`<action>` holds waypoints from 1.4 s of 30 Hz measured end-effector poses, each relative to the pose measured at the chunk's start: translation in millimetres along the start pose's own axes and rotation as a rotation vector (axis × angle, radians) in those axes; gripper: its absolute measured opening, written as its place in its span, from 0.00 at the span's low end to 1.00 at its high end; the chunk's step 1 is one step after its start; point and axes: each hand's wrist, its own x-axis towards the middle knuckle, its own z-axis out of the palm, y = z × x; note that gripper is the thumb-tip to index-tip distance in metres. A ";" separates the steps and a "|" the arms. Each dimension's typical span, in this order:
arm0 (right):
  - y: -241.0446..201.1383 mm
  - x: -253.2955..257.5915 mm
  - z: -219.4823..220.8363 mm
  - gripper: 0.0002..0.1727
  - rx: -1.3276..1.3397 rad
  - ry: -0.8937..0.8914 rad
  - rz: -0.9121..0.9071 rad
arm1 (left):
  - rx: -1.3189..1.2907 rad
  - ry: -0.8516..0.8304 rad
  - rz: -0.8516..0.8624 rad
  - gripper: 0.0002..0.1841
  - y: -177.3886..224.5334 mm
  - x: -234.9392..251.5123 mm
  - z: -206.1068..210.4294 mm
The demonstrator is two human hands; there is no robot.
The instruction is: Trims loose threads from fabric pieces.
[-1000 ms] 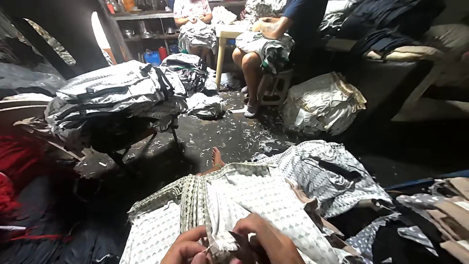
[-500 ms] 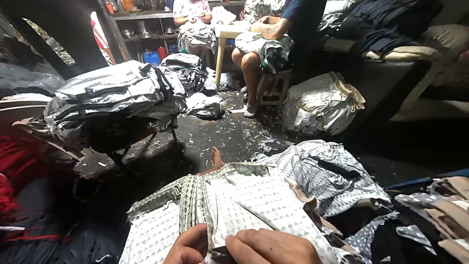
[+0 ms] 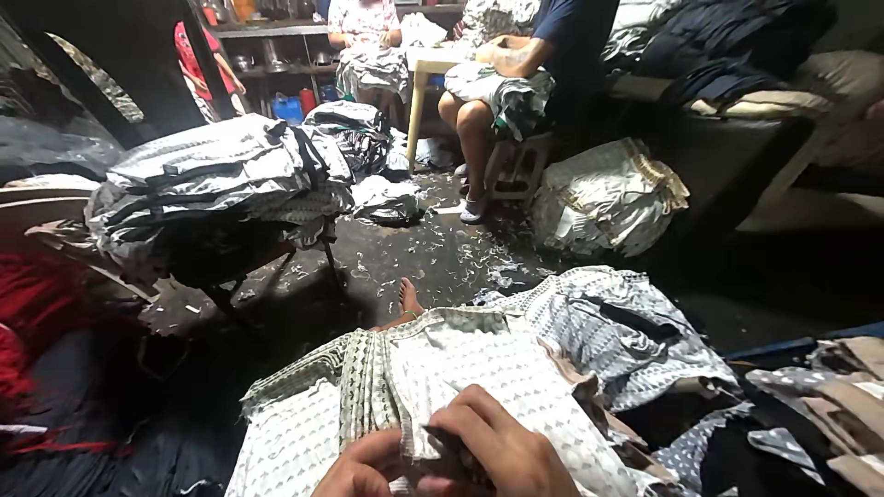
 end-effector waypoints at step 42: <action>19.4 6.4 -11.1 0.09 0.965 -0.085 0.645 | 0.686 -0.032 0.189 0.10 -8.5 4.4 16.8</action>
